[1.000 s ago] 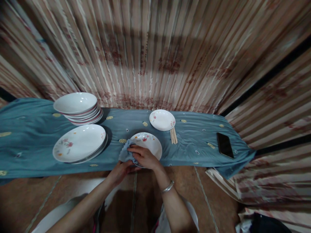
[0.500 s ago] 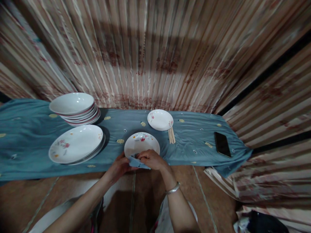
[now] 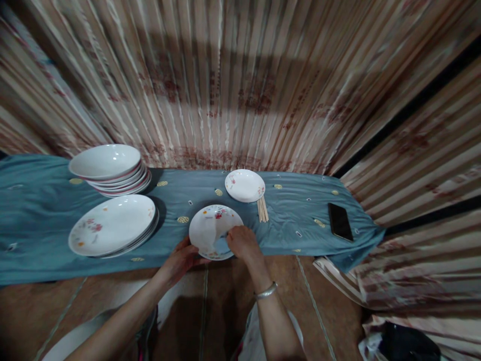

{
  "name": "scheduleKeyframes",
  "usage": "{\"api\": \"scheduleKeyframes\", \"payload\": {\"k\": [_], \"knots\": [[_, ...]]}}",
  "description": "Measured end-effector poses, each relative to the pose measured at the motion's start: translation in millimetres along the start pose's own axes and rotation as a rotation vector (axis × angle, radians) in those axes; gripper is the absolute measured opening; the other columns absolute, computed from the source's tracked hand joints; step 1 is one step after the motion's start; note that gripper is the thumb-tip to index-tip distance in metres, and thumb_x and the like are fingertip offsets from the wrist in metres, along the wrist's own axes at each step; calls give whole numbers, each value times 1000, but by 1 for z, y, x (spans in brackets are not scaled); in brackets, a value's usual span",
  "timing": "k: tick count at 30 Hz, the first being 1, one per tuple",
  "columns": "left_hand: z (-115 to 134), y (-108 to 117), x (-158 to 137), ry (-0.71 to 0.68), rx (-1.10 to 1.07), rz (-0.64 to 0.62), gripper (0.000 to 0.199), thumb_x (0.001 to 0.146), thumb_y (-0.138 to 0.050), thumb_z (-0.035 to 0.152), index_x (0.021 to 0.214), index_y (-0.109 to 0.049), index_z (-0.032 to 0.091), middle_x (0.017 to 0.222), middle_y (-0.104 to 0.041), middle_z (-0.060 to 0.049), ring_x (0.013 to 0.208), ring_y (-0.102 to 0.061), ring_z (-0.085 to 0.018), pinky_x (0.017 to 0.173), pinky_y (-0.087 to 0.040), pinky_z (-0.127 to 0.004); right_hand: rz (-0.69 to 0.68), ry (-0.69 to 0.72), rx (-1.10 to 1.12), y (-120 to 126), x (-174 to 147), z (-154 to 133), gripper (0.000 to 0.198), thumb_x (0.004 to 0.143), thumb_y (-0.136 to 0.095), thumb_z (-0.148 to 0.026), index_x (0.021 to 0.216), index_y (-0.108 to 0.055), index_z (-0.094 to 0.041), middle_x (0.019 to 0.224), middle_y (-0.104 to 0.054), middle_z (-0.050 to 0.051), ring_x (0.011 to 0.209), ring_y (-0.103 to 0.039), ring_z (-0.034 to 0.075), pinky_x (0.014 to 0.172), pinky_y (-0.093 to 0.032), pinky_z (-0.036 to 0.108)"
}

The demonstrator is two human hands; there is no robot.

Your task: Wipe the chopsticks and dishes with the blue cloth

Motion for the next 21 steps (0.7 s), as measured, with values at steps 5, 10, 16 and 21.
{"api": "scheduleKeyframes", "payload": {"k": [5,10,16,21], "knots": [[2,-2,-1,1,11,-10,79,61,-66,16,136,-40,20,124,-60,-14,95,-64,-30,70,-58,-43,205,-96,-47,-11,5,0,20,89,-44,-17,85,-64,-15,88,-67,13,89,-63,23,75,-45,30],[1,-3,-3,-13,-16,-12,79,62,-67,17,136,-40,21,135,-51,-15,109,-58,-34,73,-57,-45,399,-27,42,-20,15,0,20,84,-44,-6,85,-62,-15,92,-67,10,93,-61,22,93,-42,33],[0,-5,-4,-17,-32,-30,73,63,-67,15,132,-44,21,132,-54,-13,109,-58,-32,77,-57,-44,475,72,234,-35,33,1,37,83,-41,-7,116,-56,-12,123,-57,17,117,-51,25,103,-37,45],[1,-10,-6,-19,-22,-15,70,63,-65,13,130,-46,21,132,-54,-12,105,-61,-31,74,-58,-41,433,132,375,-40,42,-2,48,84,-40,-13,131,-46,-10,136,-47,18,129,-39,26,108,-31,48]]}}
Point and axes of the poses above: each hand's wrist, its own x-axis towards the middle knuckle, its own y-axis out of the back of the hand, z = x × y, the point moved 1 cm from there along x, towards the middle knuckle
